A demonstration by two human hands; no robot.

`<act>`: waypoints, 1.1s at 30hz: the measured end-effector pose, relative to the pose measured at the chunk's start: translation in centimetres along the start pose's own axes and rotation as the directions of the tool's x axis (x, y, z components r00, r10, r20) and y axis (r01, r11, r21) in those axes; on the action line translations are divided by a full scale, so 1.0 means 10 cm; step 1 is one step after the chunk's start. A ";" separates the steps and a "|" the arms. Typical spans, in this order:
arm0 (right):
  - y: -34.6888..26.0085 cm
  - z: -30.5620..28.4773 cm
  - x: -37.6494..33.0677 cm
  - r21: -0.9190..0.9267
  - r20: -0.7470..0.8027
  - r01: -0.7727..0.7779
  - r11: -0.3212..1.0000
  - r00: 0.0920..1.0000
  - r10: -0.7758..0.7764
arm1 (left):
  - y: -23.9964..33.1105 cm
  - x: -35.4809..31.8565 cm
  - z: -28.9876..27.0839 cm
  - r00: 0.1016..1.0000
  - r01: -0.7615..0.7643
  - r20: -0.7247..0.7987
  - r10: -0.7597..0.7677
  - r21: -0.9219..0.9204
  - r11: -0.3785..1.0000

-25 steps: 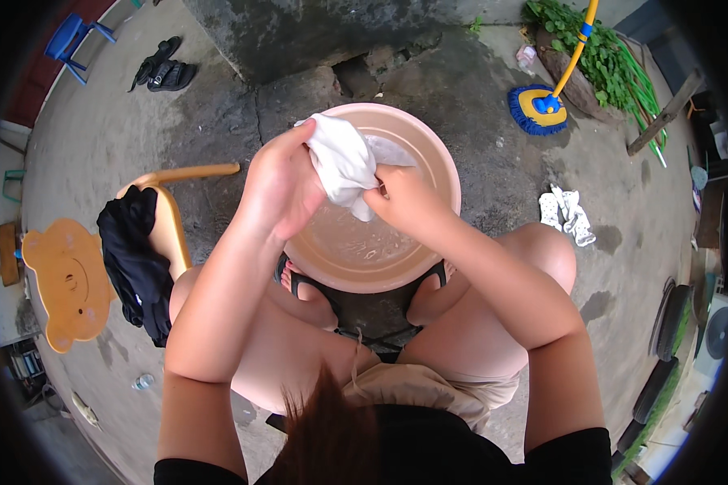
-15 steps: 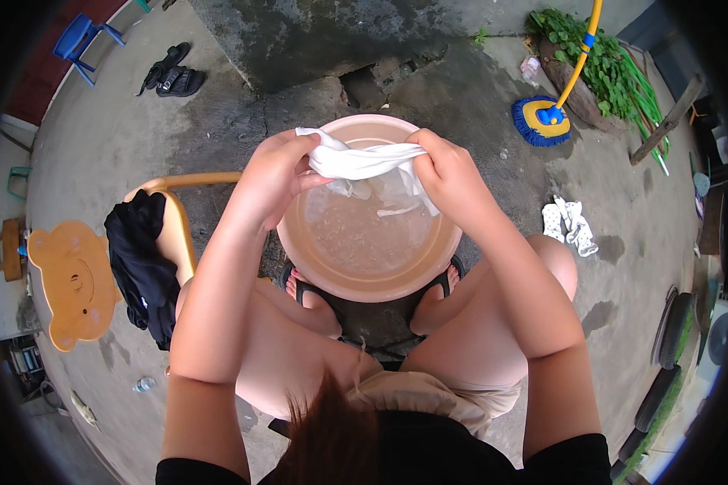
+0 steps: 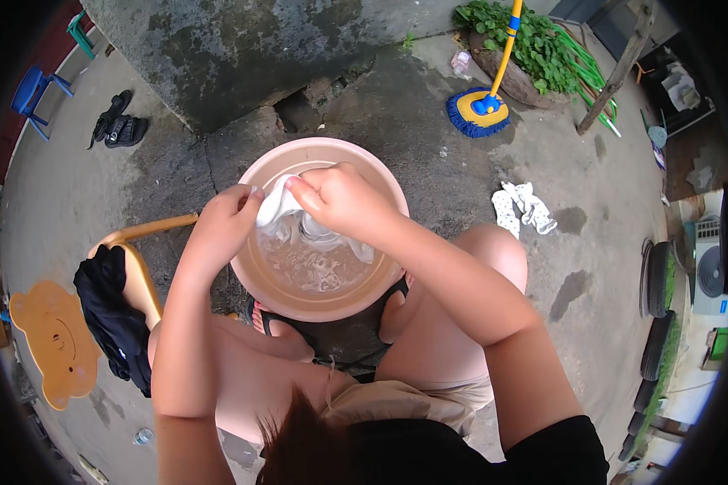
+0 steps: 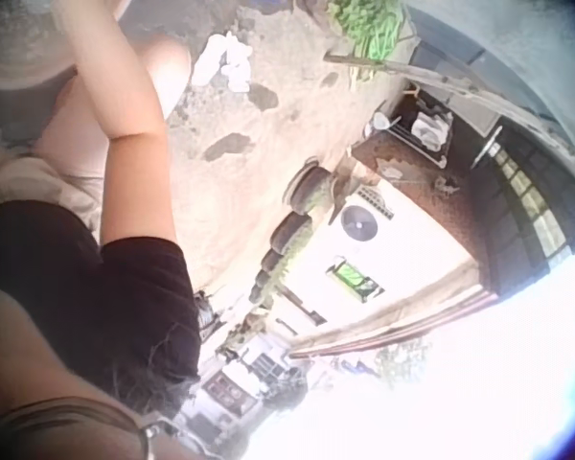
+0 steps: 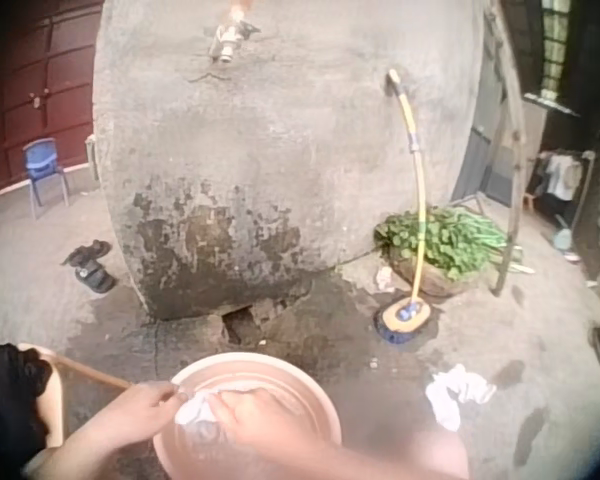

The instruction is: The person wrings water out of a white shirt over a pink basin, dips it back into the soapy water, and scrubs it by hand before wringing it out again.

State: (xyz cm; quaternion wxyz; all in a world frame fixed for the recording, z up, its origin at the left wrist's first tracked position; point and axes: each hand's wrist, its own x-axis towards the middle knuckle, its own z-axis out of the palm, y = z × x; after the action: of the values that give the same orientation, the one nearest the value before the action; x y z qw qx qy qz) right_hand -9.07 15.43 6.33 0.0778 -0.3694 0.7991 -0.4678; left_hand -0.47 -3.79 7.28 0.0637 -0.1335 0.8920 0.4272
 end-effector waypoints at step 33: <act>-0.08 -0.42 0.01 0.495 0.186 -0.203 0.845 0.975 0.126 | 0.31 -0.14 0.06 0.930 -0.319 -0.350 0.115 -0.611 0.724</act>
State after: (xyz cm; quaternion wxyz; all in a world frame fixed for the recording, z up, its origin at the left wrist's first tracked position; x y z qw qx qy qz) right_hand -10.66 18.03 9.27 0.2711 -0.2986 0.6672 -0.6262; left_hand -0.02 -1.23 9.55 -0.1689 -0.1014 0.6925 0.6940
